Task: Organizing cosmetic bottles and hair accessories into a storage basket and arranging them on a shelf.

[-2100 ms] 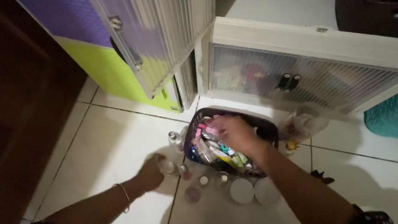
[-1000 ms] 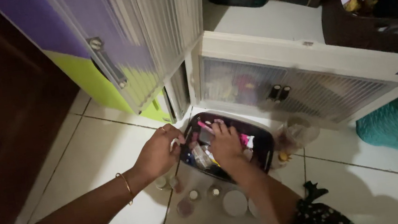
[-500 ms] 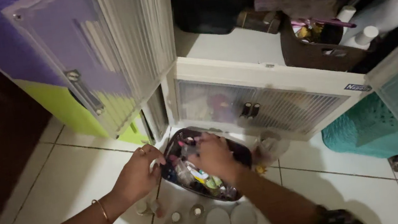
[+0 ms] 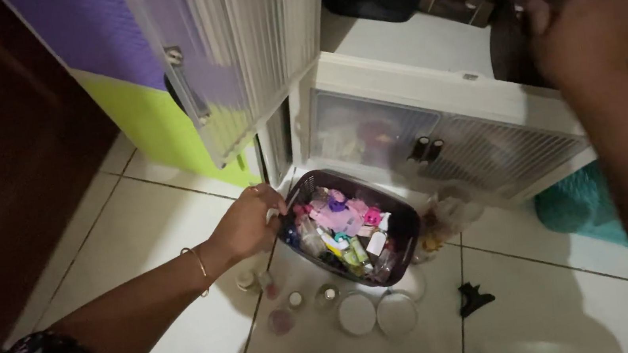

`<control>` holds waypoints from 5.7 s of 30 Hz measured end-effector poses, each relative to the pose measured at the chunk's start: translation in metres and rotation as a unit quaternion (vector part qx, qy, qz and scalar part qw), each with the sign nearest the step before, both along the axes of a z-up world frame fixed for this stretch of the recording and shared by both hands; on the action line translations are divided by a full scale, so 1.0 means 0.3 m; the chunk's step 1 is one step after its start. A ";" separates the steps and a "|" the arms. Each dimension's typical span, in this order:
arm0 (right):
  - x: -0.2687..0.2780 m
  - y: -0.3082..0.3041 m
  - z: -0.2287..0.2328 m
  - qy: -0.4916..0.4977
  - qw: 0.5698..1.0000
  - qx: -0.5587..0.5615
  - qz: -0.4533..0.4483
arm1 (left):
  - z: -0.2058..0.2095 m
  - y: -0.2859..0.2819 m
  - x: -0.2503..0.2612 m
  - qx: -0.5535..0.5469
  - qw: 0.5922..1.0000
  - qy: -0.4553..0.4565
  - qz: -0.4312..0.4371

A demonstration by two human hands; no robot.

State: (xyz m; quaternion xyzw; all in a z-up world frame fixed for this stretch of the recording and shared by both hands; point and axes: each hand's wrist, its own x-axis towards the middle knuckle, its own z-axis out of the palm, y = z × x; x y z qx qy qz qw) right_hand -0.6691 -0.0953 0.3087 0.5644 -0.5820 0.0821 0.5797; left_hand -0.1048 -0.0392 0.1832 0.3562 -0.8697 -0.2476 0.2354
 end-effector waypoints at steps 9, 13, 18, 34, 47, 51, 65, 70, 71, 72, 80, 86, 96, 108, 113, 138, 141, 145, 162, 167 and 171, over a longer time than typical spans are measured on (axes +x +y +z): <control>0.982 0.291 -0.702 -0.333 0.763 0.520 0.191 | -0.071 -0.010 -0.045 -0.018 0.990 -0.129 -0.047; 1.117 0.339 -0.831 -0.414 0.684 0.589 0.119 | -0.053 -0.025 -0.097 -0.024 0.987 -0.147 -0.057; 1.125 0.322 -0.867 -0.489 0.641 0.582 0.103 | -0.107 -0.042 -0.135 0.000 0.981 -0.175 -0.083; 1.091 0.317 -0.929 -0.452 0.660 0.516 0.305 | -0.075 -0.115 -0.137 0.165 0.985 0.033 0.020; 1.043 0.280 -0.938 -0.503 0.639 0.563 0.148 | -0.084 -0.096 -0.120 0.281 0.958 0.053 0.027; 0.947 0.257 -1.127 -0.680 0.499 0.511 0.165 | -0.109 -0.090 -0.126 0.213 0.976 0.031 -0.012; 1.152 0.338 -0.715 -0.427 0.768 0.455 0.143 | -0.016 -0.080 -0.131 0.235 0.969 0.066 0.020; 1.123 0.326 -0.784 -0.415 0.703 0.464 0.343 | 0.072 -0.039 -0.122 0.295 0.954 0.018 0.051; 1.114 0.326 -0.752 -0.414 0.687 0.534 0.268 | 0.038 -0.048 -0.112 0.280 0.959 0.025 0.043; 1.104 0.328 -0.721 -0.409 0.662 0.599 0.188 | 0.003 -0.056 -0.103 0.265 0.963 0.032 0.035; 0.909 0.425 -0.562 -0.575 0.760 0.295 0.069 | -0.014 -0.065 -0.119 0.207 0.978 0.022 -0.029; 0.878 0.458 -0.770 -0.622 0.649 0.436 -0.044 | -0.048 -0.088 -0.140 0.090 0.994 0.020 -0.061; 1.029 0.302 -0.847 -0.440 0.700 0.562 -0.016 | 0.106 -0.079 -0.132 0.213 0.975 -0.048 0.051; 0.839 0.323 -0.769 -0.534 0.716 0.432 0.127 | 0.005 -0.098 -0.065 0.175 0.984 0.016 0.036; 0.735 0.373 -0.675 -0.658 0.631 0.359 0.198 | -0.017 -0.102 -0.103 0.228 0.973 0.020 0.011; 0.998 0.204 -1.238 -0.357 0.836 0.403 0.104 | -0.004 -0.084 -0.075 0.208 0.978 0.007 0.025; 1.068 0.286 -0.773 -0.563 0.710 0.418 0.064 | 0.104 -0.037 -0.083 0.288 0.955 -0.011 0.072; 1.023 0.215 -0.921 -0.468 0.685 0.556 -0.050 | 0.063 -0.041 -0.059 0.322 0.944 -0.003 0.076; 0.711 0.205 -0.526 -0.611 0.623 0.376 0.311 | -0.005 -0.053 -0.102 0.237 0.972 0.004 0.012; 0.828 0.382 -0.256 -0.657 0.579 0.416 0.244 | -0.017 -0.052 -0.089 0.204 0.978 0.046 -0.013; 0.942 0.651 -0.403 -0.578 0.554 0.533 0.275 | -0.046 -0.044 -0.078 0.182 0.982 0.048 -0.007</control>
